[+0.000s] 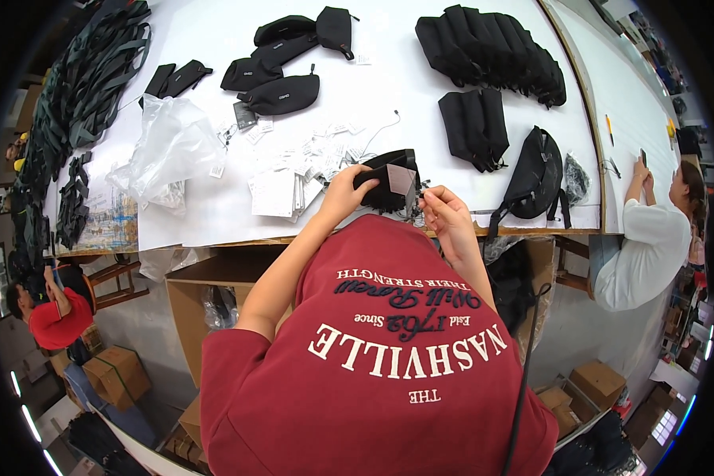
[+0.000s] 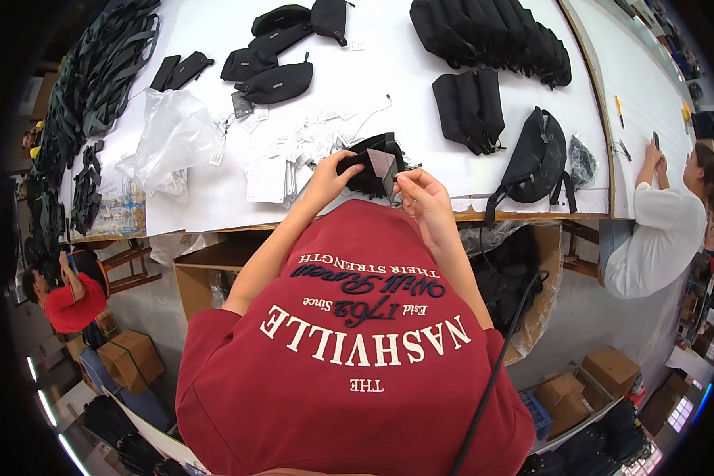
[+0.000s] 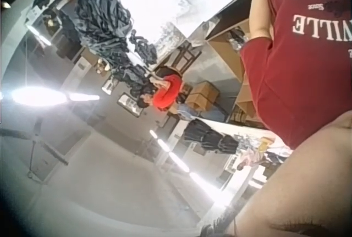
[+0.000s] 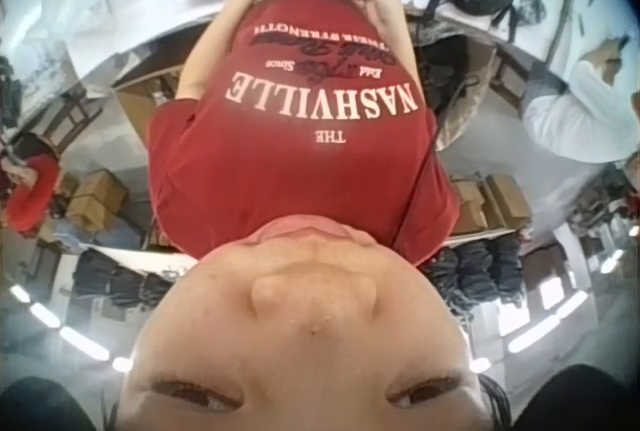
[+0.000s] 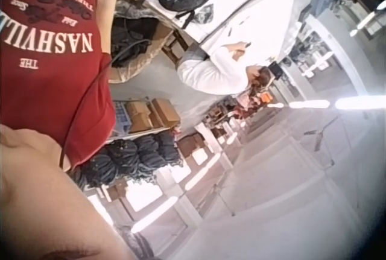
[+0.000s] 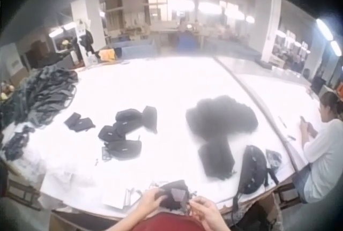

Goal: Attaching small white labels to black zipper pouches at a workbench.

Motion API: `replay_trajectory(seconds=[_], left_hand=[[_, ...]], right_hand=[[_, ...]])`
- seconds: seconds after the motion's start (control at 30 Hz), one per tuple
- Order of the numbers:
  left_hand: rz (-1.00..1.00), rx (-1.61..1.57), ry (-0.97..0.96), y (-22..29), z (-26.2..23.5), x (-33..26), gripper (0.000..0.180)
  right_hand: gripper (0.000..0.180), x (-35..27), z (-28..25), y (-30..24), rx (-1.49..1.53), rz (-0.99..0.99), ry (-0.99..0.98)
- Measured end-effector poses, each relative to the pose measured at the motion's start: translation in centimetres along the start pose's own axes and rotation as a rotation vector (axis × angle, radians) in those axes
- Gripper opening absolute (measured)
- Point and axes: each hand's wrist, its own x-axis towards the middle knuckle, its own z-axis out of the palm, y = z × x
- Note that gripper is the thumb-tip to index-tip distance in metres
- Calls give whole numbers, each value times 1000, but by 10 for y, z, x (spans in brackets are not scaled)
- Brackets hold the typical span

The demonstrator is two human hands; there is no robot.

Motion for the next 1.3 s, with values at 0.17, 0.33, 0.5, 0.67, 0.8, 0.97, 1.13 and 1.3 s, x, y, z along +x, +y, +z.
replay_trajectory(seconds=[0.17,0.33,0.5,0.67,0.8,0.97,1.13,1.3], left_hand=[[-74,-38,-14,-2,2,1,24],[-72,-99,68,13,-7,-1,16],[-99,-301,-87,47,-33,-7,15],[-165,-580,-381,65,-58,-7,17],[-233,-683,-275,68,-56,-7,16],[-275,-292,-122,54,-79,-8,19],[-262,-334,-549,61,-104,-11,20],[87,-96,-721,96,-90,-12,31]], right_hand=[[10,-1,-1,2,-2,3,-9],[8,-2,-1,0,-5,-8,-7],[37,15,-14,5,-512,-402,20],[66,8,5,6,-721,-235,-178],[51,14,18,0,-803,-256,-3],[50,-4,2,-46,-175,-28,-333],[44,-7,-38,-51,406,-174,-249],[36,34,-48,-45,311,-427,-19]])
